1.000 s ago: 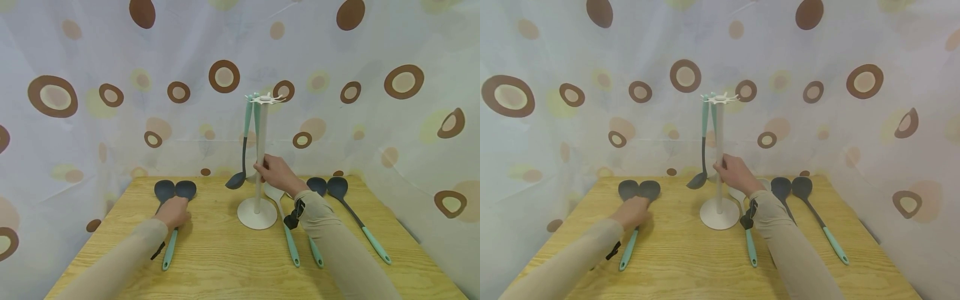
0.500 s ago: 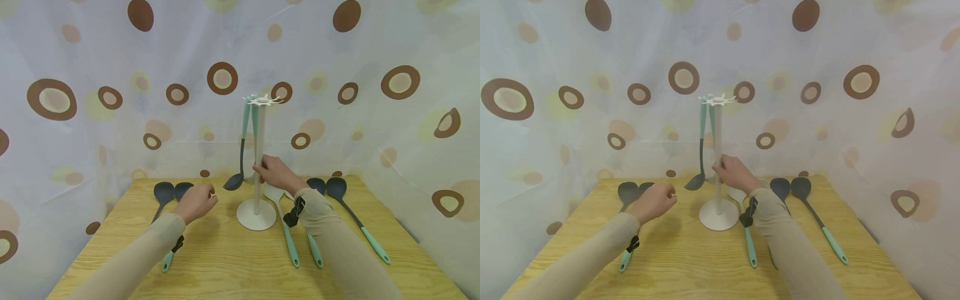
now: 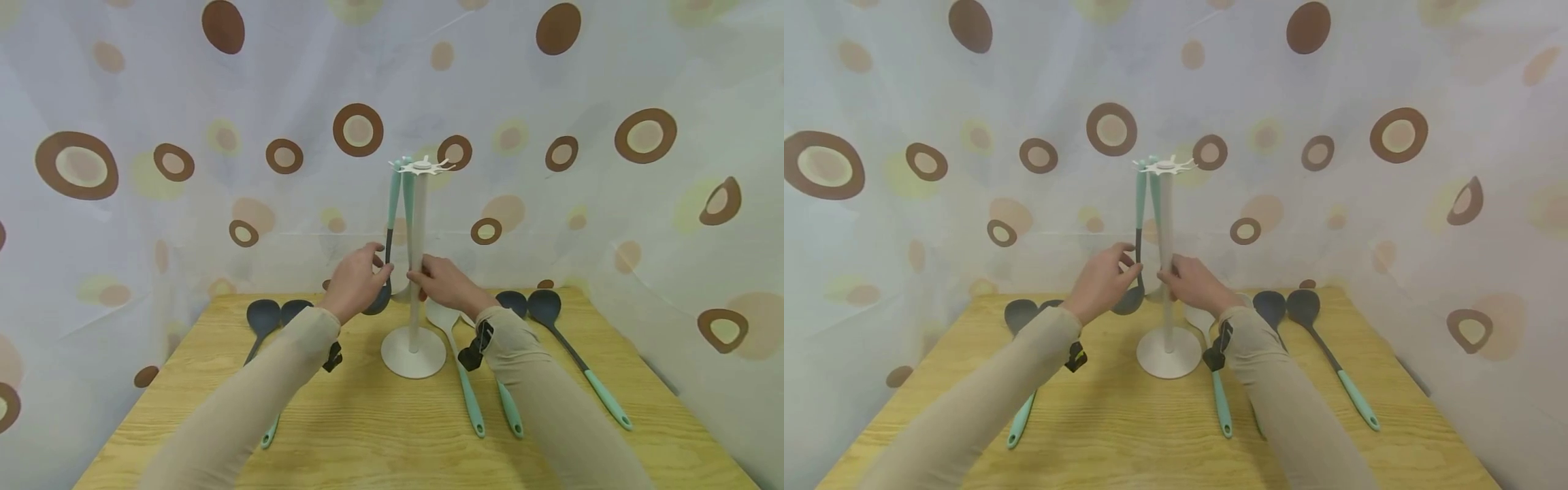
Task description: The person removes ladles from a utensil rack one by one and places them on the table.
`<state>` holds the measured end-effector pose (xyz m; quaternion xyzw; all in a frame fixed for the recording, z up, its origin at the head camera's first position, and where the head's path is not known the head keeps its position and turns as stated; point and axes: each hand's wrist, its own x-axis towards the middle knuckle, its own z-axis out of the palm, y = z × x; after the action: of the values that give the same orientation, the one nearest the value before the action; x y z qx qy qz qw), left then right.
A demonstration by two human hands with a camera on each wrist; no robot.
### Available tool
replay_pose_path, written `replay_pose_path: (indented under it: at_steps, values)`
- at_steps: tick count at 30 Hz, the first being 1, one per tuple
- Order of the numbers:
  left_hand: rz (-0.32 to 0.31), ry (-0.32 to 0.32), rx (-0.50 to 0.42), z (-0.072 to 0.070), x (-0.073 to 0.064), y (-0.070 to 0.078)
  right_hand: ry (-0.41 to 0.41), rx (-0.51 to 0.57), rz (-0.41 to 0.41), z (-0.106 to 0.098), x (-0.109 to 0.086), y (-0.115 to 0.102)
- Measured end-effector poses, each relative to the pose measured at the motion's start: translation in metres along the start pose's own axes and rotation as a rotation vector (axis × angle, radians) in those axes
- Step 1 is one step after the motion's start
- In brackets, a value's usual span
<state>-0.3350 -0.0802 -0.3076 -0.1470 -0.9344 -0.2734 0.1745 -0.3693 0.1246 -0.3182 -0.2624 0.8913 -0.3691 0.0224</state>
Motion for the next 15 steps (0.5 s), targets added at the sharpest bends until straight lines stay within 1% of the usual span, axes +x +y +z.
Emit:
replay_pose_path:
  at_steps: [3, 8, 12, 15]
  values:
    - [0.010, 0.017, -0.024, 0.0009, 0.0036, 0.0045, -0.010, 0.007, -0.017, 0.0024, 0.0009, 0.0003]
    - [0.025, 0.060, -0.055, 0.0035, 0.0061, 0.0051, -0.018, 0.036, -0.047, 0.0052, 0.0006, -0.0026]
    - [0.047, 0.071, -0.081, 0.0042, 0.0062, 0.0046, -0.007, 0.037, -0.049, 0.0060, 0.0003, -0.0010]
    - [0.051, 0.079, -0.099, 0.0046, 0.0060, 0.0030, -0.003, 0.033, -0.049, 0.0060, 0.0002, 0.0016]
